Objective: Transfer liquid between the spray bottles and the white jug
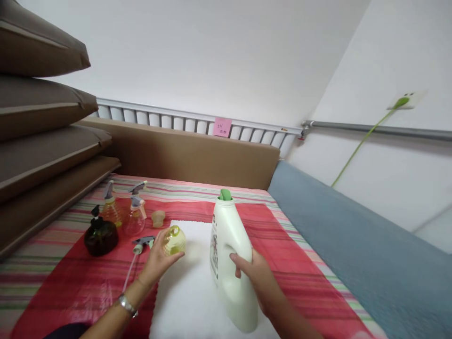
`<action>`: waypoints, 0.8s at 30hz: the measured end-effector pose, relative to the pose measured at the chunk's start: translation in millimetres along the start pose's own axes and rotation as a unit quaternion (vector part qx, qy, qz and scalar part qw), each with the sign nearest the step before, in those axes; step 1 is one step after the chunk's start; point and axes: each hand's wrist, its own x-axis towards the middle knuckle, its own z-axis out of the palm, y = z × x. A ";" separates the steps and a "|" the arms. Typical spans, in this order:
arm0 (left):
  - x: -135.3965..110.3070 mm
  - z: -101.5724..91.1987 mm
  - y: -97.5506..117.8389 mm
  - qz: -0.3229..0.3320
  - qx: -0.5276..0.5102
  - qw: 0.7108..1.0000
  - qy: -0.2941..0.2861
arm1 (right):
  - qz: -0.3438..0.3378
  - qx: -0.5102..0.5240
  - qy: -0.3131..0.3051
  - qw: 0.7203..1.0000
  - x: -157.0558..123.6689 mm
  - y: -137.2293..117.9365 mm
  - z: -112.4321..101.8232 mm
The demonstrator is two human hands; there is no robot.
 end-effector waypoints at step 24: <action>-6.2 -6.2 -15.3 -0.047 -0.023 0.991 -0.122 | -0.036 -0.409 -0.156 0.898 -10.8 -90.3 -61.6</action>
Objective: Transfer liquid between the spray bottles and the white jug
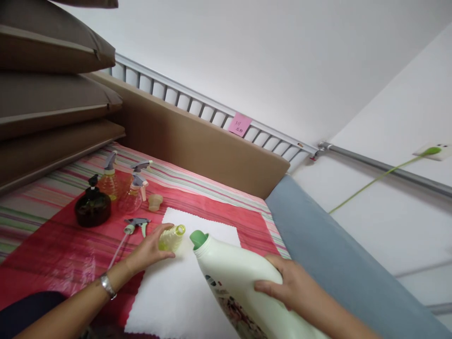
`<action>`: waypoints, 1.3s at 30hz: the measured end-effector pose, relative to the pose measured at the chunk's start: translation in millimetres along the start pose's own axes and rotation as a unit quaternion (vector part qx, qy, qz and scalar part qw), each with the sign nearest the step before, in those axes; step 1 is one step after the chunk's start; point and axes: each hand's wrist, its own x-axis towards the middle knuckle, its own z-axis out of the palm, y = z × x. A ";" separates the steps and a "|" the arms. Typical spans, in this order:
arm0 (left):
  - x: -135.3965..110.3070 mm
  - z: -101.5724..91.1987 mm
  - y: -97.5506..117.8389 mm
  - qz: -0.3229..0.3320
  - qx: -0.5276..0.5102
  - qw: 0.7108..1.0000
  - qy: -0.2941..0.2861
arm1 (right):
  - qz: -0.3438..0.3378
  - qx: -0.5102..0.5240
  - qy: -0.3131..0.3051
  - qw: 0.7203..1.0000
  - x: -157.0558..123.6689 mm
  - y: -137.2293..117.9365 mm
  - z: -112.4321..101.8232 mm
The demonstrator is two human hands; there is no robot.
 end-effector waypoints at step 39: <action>0.6 -2.2 4.2 0.013 0.013 0.999 -0.039 | -0.011 -0.174 0.005 0.985 33.8 -11.6 -10.1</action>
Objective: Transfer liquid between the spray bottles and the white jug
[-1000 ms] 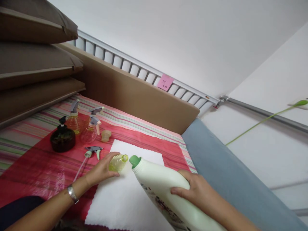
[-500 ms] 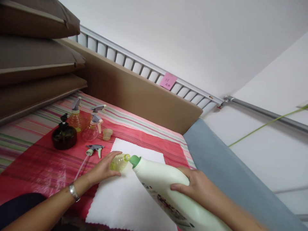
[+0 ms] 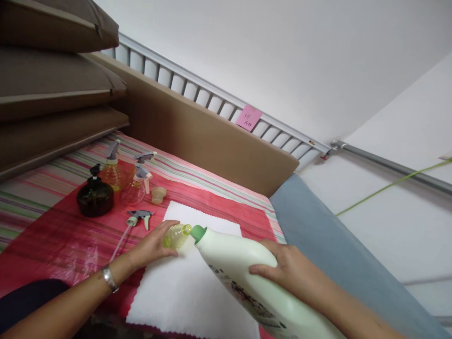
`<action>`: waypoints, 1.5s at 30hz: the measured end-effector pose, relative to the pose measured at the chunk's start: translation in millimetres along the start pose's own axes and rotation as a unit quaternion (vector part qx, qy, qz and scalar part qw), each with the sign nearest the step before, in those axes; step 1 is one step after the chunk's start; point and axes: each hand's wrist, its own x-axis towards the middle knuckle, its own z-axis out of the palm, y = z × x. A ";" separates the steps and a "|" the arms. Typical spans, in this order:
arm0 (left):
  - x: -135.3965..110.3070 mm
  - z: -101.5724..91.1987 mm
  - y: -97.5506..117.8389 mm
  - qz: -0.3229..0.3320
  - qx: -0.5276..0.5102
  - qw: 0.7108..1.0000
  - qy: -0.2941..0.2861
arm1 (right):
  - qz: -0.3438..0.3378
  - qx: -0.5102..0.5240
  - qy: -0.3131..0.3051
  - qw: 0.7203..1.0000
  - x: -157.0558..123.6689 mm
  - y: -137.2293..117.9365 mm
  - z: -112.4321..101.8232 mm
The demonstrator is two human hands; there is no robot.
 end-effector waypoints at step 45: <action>-1.0 1.9 -3.3 0.008 0.012 1.000 -0.022 | -0.023 -0.043 -0.019 0.999 -5.3 -15.8 -17.7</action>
